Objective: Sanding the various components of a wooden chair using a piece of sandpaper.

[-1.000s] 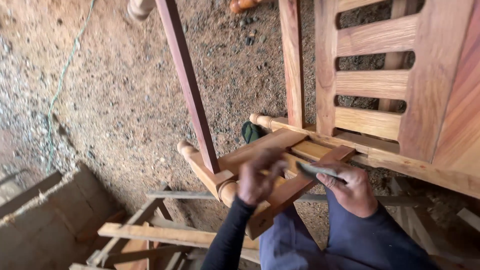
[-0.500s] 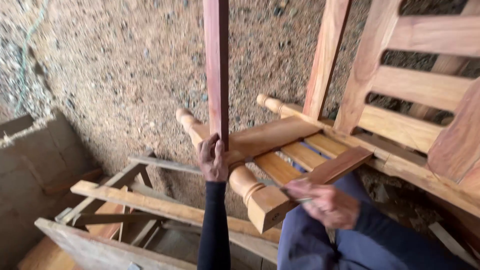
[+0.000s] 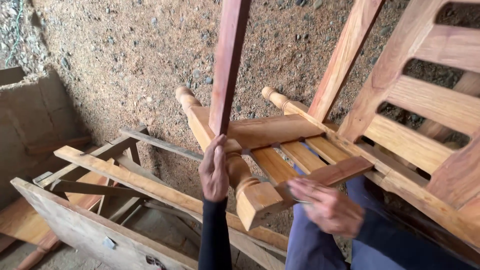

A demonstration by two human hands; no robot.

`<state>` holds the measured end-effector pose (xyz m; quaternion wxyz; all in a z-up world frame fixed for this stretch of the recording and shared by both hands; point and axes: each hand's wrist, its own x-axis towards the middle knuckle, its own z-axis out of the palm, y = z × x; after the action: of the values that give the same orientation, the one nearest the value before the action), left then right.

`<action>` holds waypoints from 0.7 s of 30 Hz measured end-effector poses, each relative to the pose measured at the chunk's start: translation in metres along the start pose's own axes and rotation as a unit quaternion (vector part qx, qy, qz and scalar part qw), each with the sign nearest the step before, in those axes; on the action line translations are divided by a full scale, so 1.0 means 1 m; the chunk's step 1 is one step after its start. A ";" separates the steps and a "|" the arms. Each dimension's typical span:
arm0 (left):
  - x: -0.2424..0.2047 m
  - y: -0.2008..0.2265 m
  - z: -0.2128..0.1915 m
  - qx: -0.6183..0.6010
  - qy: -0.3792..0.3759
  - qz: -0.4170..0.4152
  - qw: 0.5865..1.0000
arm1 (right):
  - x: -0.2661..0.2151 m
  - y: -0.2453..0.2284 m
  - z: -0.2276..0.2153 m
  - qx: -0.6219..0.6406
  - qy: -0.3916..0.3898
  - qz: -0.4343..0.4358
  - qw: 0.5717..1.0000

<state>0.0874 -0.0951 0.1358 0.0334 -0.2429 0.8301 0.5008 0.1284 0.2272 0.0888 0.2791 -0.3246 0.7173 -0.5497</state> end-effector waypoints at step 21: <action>-0.088 0.070 0.032 -0.025 0.113 -0.011 0.993 | 0.025 0.057 -0.017 -0.060 0.083 0.090 0.991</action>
<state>0.1278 -0.0085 0.2029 -0.0608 -0.3080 0.8130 0.4903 0.0905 0.2290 0.0364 0.2471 -0.2280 0.7960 -0.5033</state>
